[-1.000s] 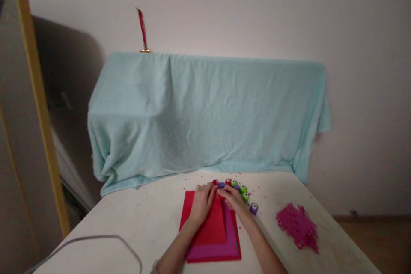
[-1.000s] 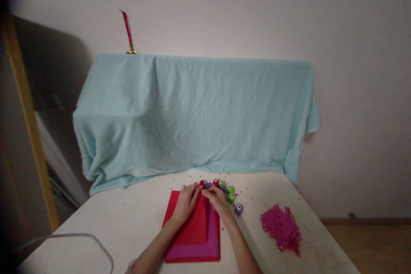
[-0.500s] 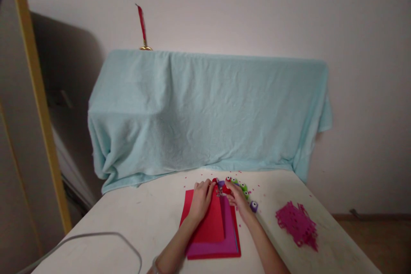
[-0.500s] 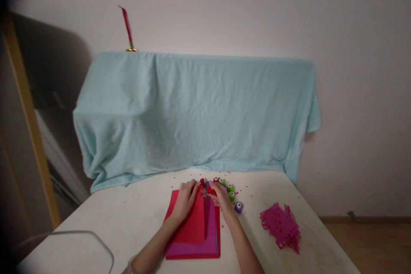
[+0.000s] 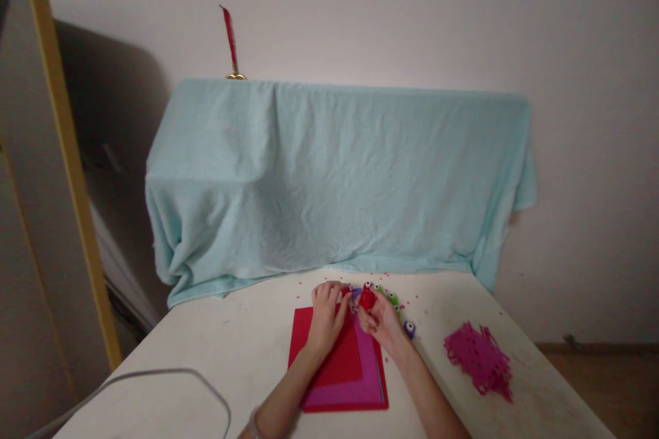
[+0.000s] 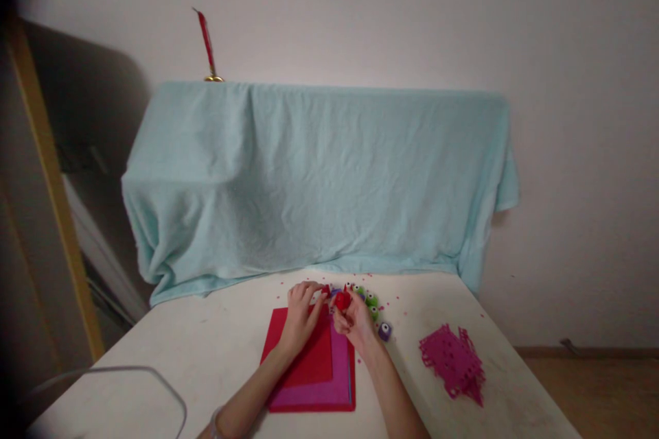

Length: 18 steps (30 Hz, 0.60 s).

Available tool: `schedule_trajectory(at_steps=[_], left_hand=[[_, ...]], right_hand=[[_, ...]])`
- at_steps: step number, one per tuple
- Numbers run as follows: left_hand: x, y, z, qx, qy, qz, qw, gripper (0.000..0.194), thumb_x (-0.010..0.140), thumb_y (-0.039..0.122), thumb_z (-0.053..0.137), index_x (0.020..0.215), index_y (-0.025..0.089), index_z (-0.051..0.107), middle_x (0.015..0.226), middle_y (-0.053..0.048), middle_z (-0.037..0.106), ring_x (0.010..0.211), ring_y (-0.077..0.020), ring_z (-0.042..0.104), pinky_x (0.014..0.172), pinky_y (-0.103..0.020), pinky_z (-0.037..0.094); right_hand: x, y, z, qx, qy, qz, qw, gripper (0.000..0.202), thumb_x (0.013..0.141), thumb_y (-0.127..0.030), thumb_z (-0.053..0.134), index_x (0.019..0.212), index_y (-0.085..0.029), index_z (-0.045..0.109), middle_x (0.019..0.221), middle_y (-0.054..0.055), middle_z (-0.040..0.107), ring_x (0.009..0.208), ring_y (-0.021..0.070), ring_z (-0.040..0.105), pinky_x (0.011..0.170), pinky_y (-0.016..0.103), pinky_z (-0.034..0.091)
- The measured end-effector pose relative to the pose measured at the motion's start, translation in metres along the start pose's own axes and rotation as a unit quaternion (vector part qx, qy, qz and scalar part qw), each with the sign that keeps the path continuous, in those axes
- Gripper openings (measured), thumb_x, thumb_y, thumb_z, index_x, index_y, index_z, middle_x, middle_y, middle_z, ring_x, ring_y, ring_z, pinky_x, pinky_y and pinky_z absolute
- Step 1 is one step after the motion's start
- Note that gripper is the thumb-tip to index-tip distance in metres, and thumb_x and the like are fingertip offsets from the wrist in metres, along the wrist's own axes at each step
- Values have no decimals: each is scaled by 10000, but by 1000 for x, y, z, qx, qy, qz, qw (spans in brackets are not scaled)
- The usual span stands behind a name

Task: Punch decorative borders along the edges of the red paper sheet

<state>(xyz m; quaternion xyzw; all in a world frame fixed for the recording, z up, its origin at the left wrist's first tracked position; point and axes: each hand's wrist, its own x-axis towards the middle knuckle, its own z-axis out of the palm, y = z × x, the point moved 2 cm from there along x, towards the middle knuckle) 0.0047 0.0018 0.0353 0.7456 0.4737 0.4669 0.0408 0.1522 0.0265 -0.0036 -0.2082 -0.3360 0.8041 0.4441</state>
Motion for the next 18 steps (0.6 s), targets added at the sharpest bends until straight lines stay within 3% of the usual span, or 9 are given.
schedule_trajectory(at_steps=[6, 12, 18], left_hand=[[-3, 9, -3, -9, -33, 70, 997, 194, 917, 206, 452, 1068, 239, 569, 1045, -50, 550, 997, -186, 477, 924, -386, 332], [-4, 9, -2, 5, -34, 82, 996, 185, 911, 209, 463, 1046, 244, 585, 1003, -53, 559, 952, -189, 481, 898, -389, 346], [-4, 9, -2, 28, -47, 117, 992, 182, 906, 207, 477, 1047, 252, 583, 1010, -46, 570, 975, -183, 482, 933, -393, 328]], right_hand=[[3, 6, -4, 6, -9, 12, 1000, 453, 853, -533, 377, 712, -159, 589, 332, -66, 356, 297, 80, 223, 361, 229, 151], [1, 6, -1, 0, -9, 12, 1000, 416, 852, -530, 386, 694, -182, 550, 337, -65, 369, 303, 85, 227, 370, 233, 159], [0, 8, 1, -38, 46, 29, 998, 398, 829, -570, 394, 728, -207, 521, 330, -76, 364, 301, 86, 235, 382, 224, 171]])
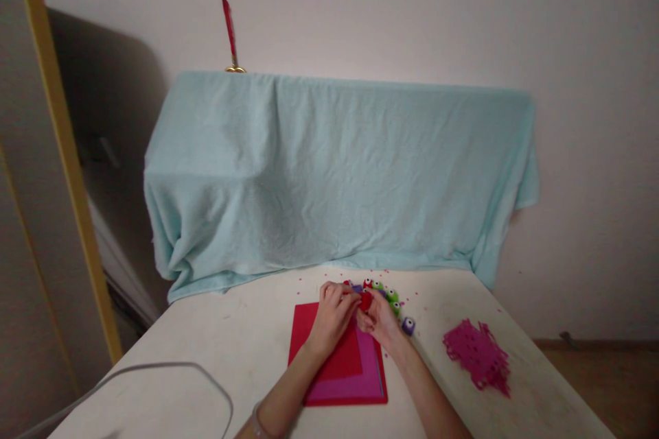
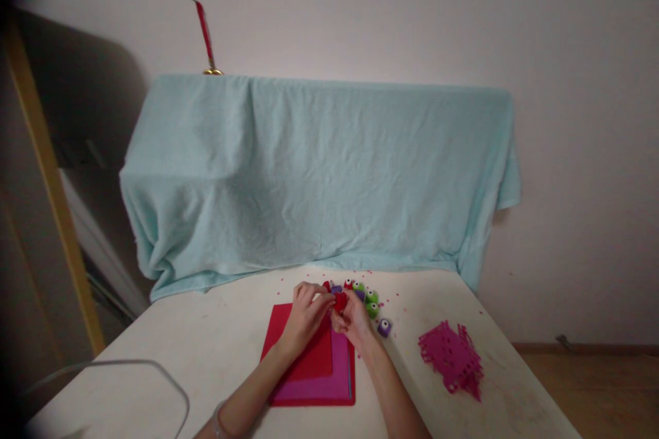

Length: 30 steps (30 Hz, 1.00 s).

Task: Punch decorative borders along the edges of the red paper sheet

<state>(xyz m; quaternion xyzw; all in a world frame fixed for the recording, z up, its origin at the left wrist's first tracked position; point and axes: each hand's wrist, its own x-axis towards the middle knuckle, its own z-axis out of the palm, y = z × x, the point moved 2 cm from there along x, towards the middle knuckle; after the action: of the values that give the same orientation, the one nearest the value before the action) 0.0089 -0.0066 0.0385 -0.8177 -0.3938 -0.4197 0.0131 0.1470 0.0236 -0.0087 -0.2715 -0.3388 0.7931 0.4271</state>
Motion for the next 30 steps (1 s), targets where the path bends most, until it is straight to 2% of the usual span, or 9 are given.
schedule_trajectory(at_steps=[5, 11, 30], left_hand=[[2, 1, -4, 32, -24, 32, 999, 181, 907, 224, 476, 1051, 251, 582, 1014, -47, 582, 989, -189, 494, 954, -411, 313], [5, 2, -8, 42, -43, 47, 997, 176, 921, 225, 448, 1045, 239, 572, 1004, -42, 586, 991, -181, 503, 967, -416, 303], [7, 2, 1, 50, -34, 37, 998, 124, 909, 200, 437, 924, 218, 559, 954, -33, 574, 954, -174, 509, 971, -424, 315]], right_hand=[[2, 2, -3, -7, 28, 3, 1000, 388, 822, -577, 397, 732, -217, 510, 322, -86, 343, 296, 82, 217, 373, 219, 153], [5, 3, -8, 6, -3, 4, 1000, 383, 837, -548, 387, 713, -210, 518, 325, -78, 357, 285, 77, 208, 363, 214, 140], [6, 6, -13, -33, 47, 33, 998, 397, 816, -568, 389, 701, -208, 510, 318, -52, 409, 276, 76, 233, 363, 217, 148]])
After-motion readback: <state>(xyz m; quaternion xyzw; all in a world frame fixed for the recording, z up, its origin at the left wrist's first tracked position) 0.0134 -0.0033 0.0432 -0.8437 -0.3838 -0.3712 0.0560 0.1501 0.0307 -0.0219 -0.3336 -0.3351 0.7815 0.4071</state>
